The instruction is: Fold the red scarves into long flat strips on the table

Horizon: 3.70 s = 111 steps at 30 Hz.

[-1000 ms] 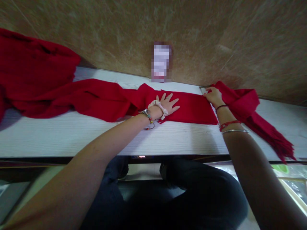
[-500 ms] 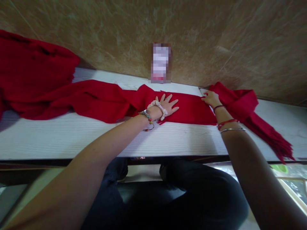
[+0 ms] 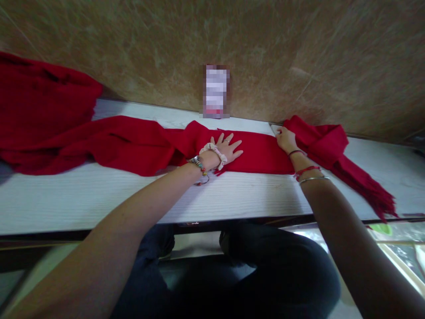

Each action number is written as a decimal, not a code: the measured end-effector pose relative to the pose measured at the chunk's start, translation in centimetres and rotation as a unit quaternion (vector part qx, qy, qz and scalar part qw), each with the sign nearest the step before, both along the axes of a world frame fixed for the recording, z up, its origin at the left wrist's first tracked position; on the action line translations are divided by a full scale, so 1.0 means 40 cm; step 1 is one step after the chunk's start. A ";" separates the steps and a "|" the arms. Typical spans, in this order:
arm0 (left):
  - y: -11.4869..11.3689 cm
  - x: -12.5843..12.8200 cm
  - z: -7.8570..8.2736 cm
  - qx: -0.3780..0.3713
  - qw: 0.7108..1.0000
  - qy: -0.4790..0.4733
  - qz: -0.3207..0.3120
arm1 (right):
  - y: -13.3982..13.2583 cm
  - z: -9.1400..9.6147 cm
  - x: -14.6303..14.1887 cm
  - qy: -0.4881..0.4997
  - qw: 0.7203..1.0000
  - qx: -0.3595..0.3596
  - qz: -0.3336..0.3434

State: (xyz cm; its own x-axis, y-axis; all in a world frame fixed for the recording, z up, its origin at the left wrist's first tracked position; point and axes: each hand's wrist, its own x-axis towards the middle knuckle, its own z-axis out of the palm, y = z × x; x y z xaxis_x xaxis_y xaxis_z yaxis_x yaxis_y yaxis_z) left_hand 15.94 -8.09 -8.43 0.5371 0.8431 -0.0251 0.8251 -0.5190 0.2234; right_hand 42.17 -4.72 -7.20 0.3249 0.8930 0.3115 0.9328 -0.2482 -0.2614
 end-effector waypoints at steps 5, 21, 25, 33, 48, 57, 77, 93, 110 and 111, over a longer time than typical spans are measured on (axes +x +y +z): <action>-0.009 0.002 0.012 0.040 0.999 -0.011 -0.003 | -0.100 0.048 0.015 -0.020 0.999 -0.024 0.027; -0.060 0.010 0.003 0.094 0.975 0.012 -0.199 | -0.306 0.017 -0.030 -0.101 0.973 0.087 0.188; -0.077 -0.004 0.030 0.158 0.960 0.008 -0.230 | -0.320 0.029 -0.135 -0.079 0.940 0.047 0.328; -0.102 -0.044 0.037 0.224 0.941 0.058 -0.246 | -0.354 -0.039 -0.147 -0.093 0.922 0.029 0.374; -0.160 -0.035 0.081 0.245 0.943 0.112 -0.196 | -0.375 -0.026 -0.114 -0.167 0.930 0.049 0.324; -0.152 -0.044 0.045 0.258 0.927 0.104 -0.253 | -0.368 -0.022 -0.108 -0.096 0.938 0.033 0.332; -0.116 -0.059 0.015 0.278 0.896 0.014 -0.345 | -0.376 -0.008 -0.095 -0.119 0.916 0.034 0.380; -0.080 -0.046 0.069 0.166 0.964 -0.117 -0.173 | -0.307 -0.009 -0.184 -0.064 0.965 0.086 0.241; -0.059 -0.051 0.036 0.019 0.999 0.023 -0.041 | -0.238 0.000 -0.265 -0.089 0.977 -0.046 0.186; -0.054 -0.056 0.034 0.023 0.999 0.022 -0.030 | -0.229 -0.006 -0.271 -0.089 0.975 -0.060 0.197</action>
